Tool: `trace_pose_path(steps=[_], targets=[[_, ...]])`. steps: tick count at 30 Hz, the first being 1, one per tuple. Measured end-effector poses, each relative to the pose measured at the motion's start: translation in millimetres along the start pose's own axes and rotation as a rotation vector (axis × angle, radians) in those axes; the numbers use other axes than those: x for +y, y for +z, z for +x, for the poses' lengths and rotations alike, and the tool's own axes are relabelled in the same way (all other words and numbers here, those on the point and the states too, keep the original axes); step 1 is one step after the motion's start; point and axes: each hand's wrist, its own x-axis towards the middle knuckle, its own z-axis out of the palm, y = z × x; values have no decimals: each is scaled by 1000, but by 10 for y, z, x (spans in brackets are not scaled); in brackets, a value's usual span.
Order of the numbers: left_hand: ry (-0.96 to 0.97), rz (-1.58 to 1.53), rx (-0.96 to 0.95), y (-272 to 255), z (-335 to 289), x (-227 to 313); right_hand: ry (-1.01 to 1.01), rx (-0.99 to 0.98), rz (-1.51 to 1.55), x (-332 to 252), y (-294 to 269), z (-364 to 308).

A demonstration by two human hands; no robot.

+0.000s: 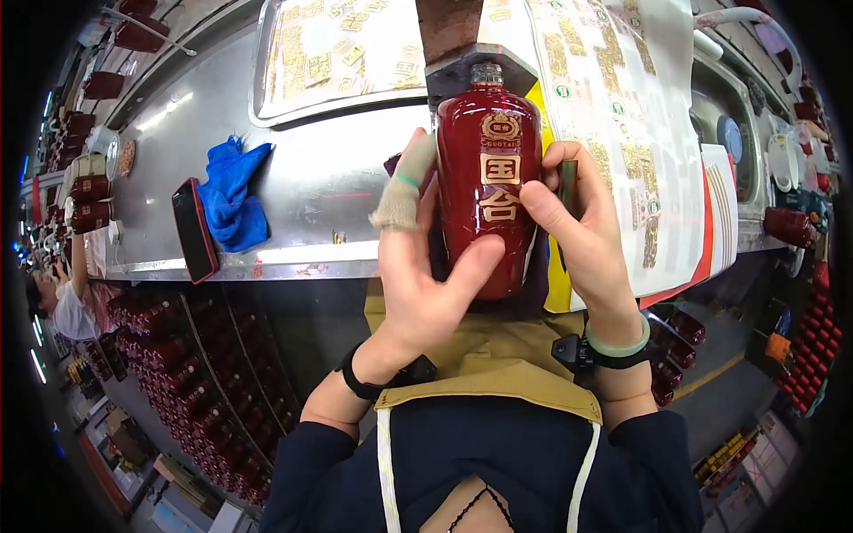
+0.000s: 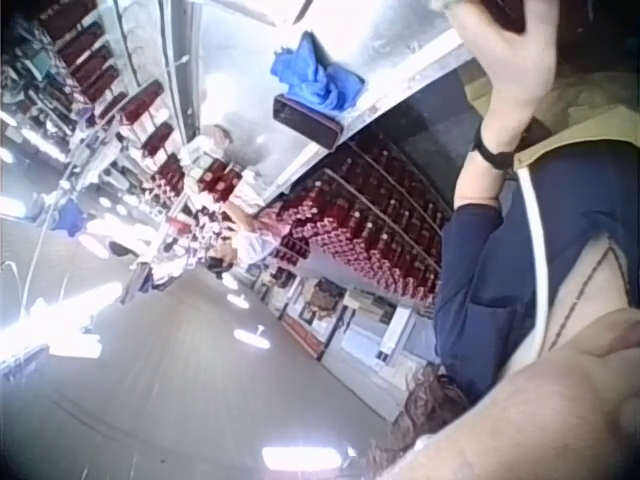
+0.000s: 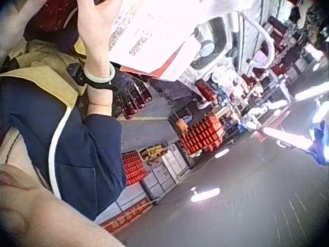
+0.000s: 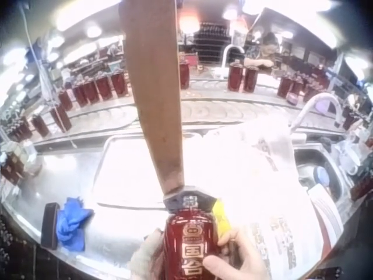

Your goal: Applying decorative labels and bands to glass liquor bottles in a manufacturing setting.

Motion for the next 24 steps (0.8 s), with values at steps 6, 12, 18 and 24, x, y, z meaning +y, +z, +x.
trace_pose_path(steps=[6, 12, 18, 24], targets=[[-140, -77, -81, 21, 171, 100, -51, 3, -88, 40, 1, 2], [-141, -74, -71, 10, 169, 92, -37, -9, -71, 44, 3, 4], [-144, -67, -80, -3, 172, 104, -39, -14, -82, 19, 6, 14], [-165, -103, -55, 24, 220, 117, 173, 12, 155, -27, -27, 20]])
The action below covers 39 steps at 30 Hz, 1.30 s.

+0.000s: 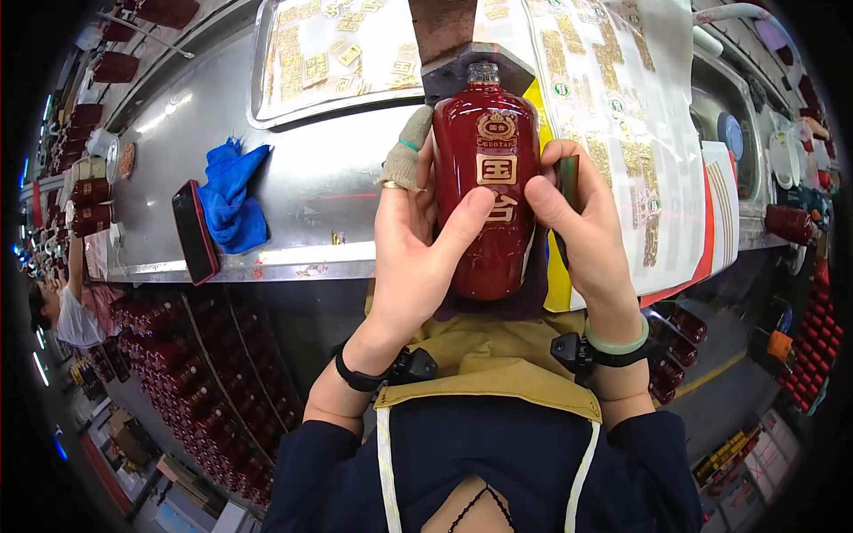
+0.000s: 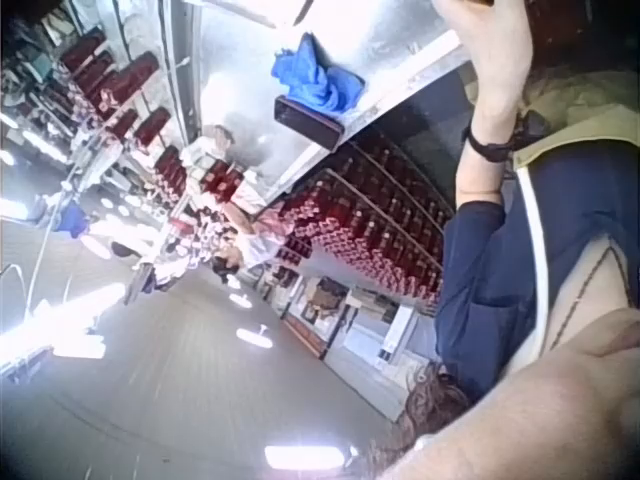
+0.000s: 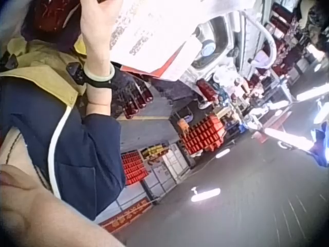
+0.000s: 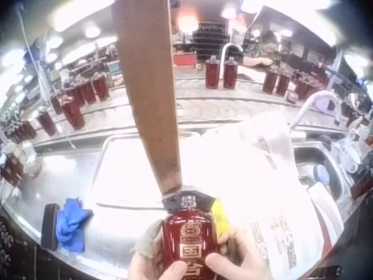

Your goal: Applying decorative labels and bands to glass liquor bottles in a manufacturing setting.

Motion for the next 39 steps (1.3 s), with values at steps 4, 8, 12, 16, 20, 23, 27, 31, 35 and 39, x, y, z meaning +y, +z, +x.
trace_pose_path(steps=[4, 8, 12, 16, 20, 23, 27, 31, 35, 39], targets=[[-10, 24, 23, 17, 35, -7, -148, -17, -134, 41, 15, 13], [-16, 15, 8, -10, 35, -14, -173, -9, -163, 77, 3, 16], [-14, 31, -24, -42, 34, -35, -176, -8, -196, 84, -10, 16], [-4, 17, -15, -52, 28, -44, -192, -17, -208, 85, -7, 24], [4, -58, -19, -50, 9, -42, -181, -8, -202, 82, -7, 21], [40, 93, -61, -48, -6, -54, -179, -15, -181, 79, -6, 18], [23, 55, -60, -56, -15, -72, -191, -22, -210, 78, 4, 13], [50, 76, -37, -46, -4, -65, -176, -30, -172, 64, 7, 8], [19, -42, -14, 1, 3, -27, -121, -31, -42, 39, -1, 22], [7, 59, 61, 65, 31, -23, -129, -21, -126, 39, 8, 29]])
